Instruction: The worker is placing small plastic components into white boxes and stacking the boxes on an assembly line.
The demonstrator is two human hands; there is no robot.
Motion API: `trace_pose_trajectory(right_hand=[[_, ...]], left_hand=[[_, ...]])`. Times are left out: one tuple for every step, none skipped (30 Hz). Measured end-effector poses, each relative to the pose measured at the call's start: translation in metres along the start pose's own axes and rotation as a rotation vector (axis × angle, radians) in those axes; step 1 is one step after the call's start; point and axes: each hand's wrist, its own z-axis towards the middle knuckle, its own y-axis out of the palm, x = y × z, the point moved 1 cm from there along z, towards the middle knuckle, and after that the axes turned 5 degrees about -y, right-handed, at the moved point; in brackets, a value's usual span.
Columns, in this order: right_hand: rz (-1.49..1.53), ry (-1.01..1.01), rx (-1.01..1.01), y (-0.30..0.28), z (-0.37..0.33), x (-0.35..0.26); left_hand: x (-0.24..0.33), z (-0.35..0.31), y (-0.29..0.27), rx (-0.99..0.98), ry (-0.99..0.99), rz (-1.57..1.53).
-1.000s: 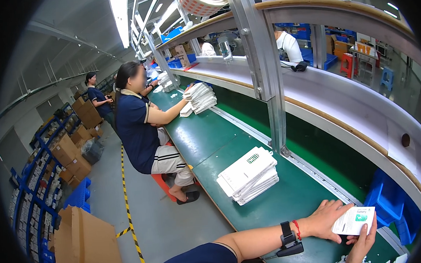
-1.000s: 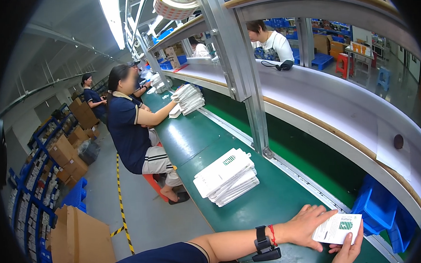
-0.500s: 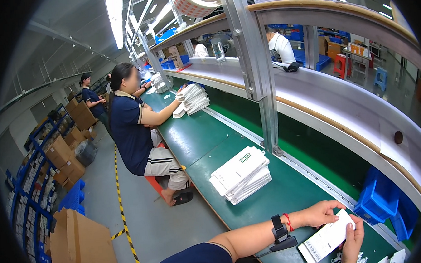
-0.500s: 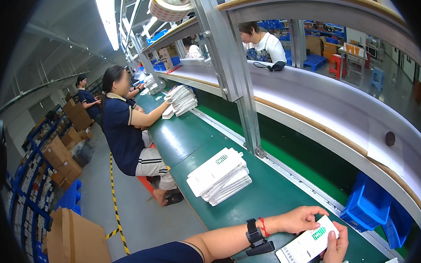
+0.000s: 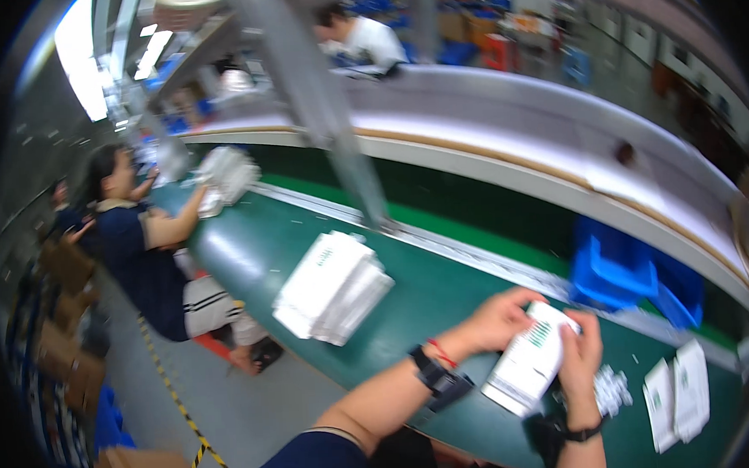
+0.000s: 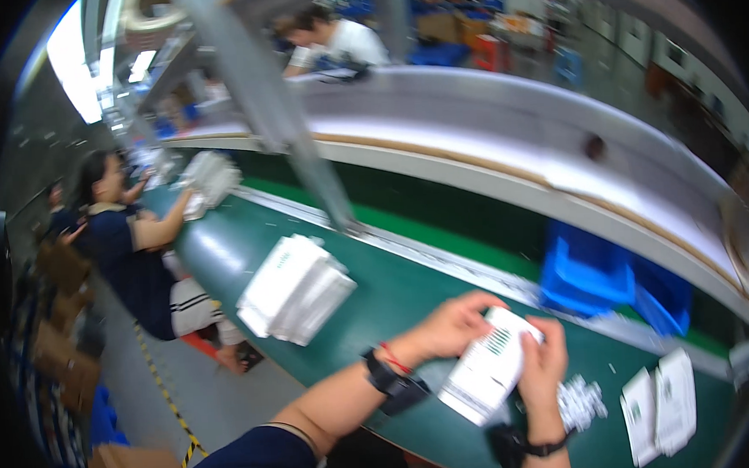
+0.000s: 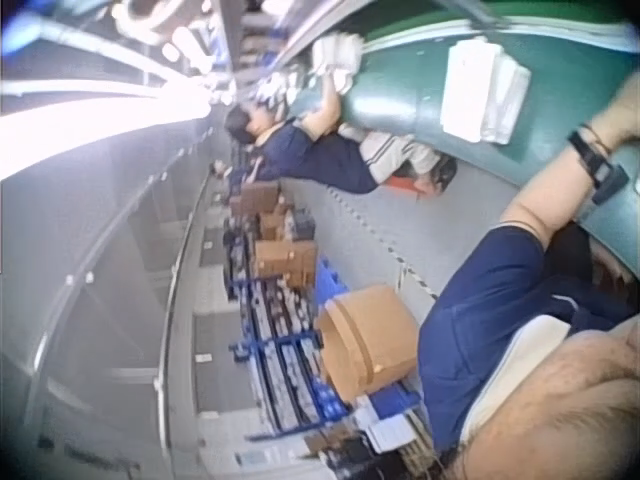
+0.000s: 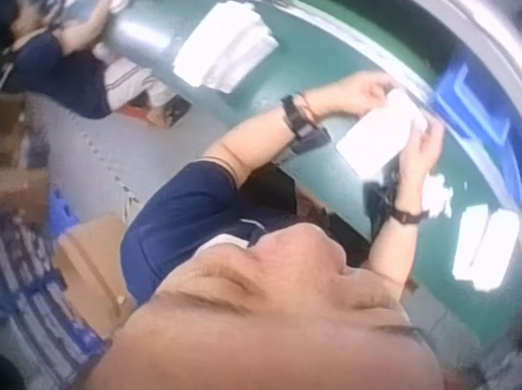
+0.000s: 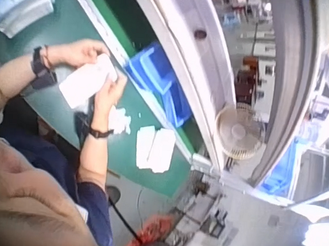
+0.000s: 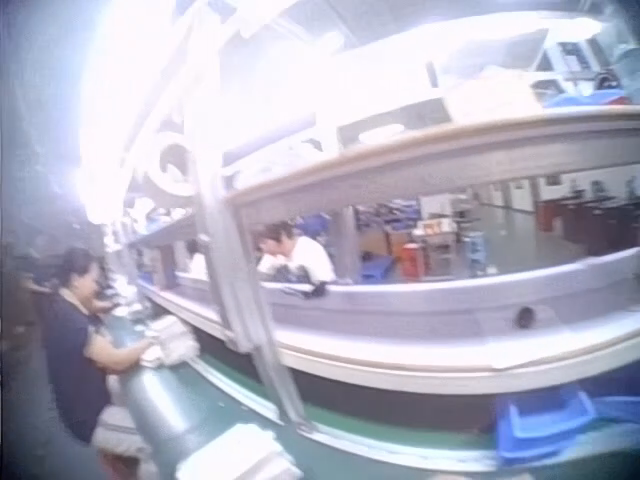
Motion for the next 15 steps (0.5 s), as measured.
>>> trace_pose_trajectory(right_hand=[[0.011,0.023,-0.006,-0.001,0.001,0.011],[0.119,0.078,0.002,0.003,0.004,0.004],[0.238,0.064,0.032,0.007,0.003,0.0],[0.196,0.082,0.02,0.005,0.004,0.004],[0.182,0.048,0.022,0.003,0.004,0.008],[0.17,0.013,0.017,-0.001,0.004,0.01],[0.161,0.015,0.032,-0.002,0.003,0.009],[0.147,0.036,0.015,-0.005,0.001,0.009],[0.137,0.057,-0.005,-0.006,0.001,0.008],[0.132,0.057,0.005,-0.005,0.0,0.004],[0.171,0.078,0.022,-0.004,-0.001,-0.001],[0.209,0.098,0.039,-0.002,-0.002,-0.004],[0.208,0.097,0.044,0.0,-0.002,-0.005],[0.234,0.099,0.051,0.001,-0.003,-0.005],[0.259,0.1,0.059,0.0,-0.003,-0.006]], left_hand=[[0.001,-0.001,-0.003,0.004,-0.054,-0.025],[0.009,-0.001,-0.006,0.02,-0.055,0.099],[0.005,0.001,-0.008,-0.004,-0.043,0.137],[0.008,0.0,-0.007,0.007,-0.035,0.168],[0.006,0.002,-0.006,-0.002,-0.032,0.158],[0.004,0.004,-0.004,-0.006,-0.028,0.15],[0.004,0.004,-0.004,-0.023,-0.031,0.146],[0.004,0.003,-0.002,-0.013,-0.045,0.145],[0.004,0.003,-0.001,0.001,-0.058,0.146],[0.004,0.004,0.001,-0.01,-0.06,0.145],[0.004,0.003,0.002,-0.002,-0.056,0.147],[0.004,0.002,0.003,0.006,-0.051,0.149],[0.005,0.001,0.004,0.001,-0.052,0.15],[0.005,0.0,0.004,0.013,-0.037,0.135],[0.006,-0.001,0.005,0.025,-0.023,0.118]])
